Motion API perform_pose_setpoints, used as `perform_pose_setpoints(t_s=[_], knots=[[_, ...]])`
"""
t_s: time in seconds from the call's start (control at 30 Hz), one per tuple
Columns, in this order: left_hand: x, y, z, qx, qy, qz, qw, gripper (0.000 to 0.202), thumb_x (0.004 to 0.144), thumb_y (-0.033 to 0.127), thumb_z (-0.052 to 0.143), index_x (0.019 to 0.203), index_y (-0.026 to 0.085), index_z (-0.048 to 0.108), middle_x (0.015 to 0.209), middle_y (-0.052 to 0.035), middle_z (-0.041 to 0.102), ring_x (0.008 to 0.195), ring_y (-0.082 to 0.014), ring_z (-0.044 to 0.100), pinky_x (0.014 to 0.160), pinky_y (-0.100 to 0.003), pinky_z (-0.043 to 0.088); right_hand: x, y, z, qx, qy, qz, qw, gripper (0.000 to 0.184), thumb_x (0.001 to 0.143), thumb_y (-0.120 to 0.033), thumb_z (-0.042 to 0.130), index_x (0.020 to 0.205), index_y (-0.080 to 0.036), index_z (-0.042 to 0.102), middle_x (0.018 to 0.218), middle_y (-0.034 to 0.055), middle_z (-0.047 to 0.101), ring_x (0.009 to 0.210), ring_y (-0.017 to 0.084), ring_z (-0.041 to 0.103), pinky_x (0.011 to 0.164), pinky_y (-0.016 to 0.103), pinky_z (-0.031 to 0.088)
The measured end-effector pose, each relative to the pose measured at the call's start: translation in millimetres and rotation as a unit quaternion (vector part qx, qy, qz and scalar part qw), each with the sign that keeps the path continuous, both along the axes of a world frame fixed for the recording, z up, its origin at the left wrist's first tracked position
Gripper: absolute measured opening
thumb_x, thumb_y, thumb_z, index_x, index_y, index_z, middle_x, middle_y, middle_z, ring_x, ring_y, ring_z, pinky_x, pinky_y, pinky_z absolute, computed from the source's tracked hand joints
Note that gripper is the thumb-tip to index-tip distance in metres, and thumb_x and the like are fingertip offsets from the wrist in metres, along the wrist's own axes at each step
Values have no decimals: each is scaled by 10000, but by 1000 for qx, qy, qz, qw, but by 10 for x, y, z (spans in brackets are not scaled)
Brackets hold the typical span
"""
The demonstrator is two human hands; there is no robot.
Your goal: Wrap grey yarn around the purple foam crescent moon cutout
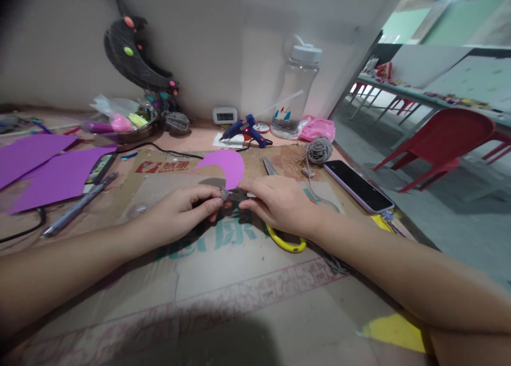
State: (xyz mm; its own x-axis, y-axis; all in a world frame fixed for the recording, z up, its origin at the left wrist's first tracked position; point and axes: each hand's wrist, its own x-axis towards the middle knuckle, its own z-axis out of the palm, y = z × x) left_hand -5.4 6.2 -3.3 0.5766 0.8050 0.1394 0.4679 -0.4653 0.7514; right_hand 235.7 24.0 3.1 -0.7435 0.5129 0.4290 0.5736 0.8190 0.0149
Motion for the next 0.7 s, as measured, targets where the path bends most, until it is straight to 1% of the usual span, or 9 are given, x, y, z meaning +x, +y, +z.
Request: perform_pose_setpoints(t_s=[0.27,0.4,0.57,0.7], knots=[[9,-3,14,-6,-1,3,1000,324,976,336,396,729,184,541,692,10,564,667,-137,538,629,-270,397,1,8,-11,22,-15,5,1000,374,1002,-403,422,1090,-133,665,793,70,695,723,187,629,640,280,394],[21,0,23,-3,-5,5,1000,318,968,318,398,718,183,541,682,9,561,653,-136,532,622,-270,397,1,9,-9,32,-12,9,999,390,1007,-419,405,1096,-140,662,792,76,703,721,178,630,640,269,395],[16,8,15,-4,-17,-3,1000,305,960,310,413,716,182,543,685,13,557,654,-132,531,625,-261,402,-9,11,-4,46,-9,17,999,363,1000,-396,432,1100,-136,665,763,73,699,692,181,628,620,273,400],[6,12,6,-6,-33,-10,999,291,954,298,427,716,184,549,697,11,560,665,-130,533,636,-258,411,-24,3,13,51,-13,24,998,360,1005,-382,428,1083,-128,670,777,75,710,698,177,640,619,268,409]])
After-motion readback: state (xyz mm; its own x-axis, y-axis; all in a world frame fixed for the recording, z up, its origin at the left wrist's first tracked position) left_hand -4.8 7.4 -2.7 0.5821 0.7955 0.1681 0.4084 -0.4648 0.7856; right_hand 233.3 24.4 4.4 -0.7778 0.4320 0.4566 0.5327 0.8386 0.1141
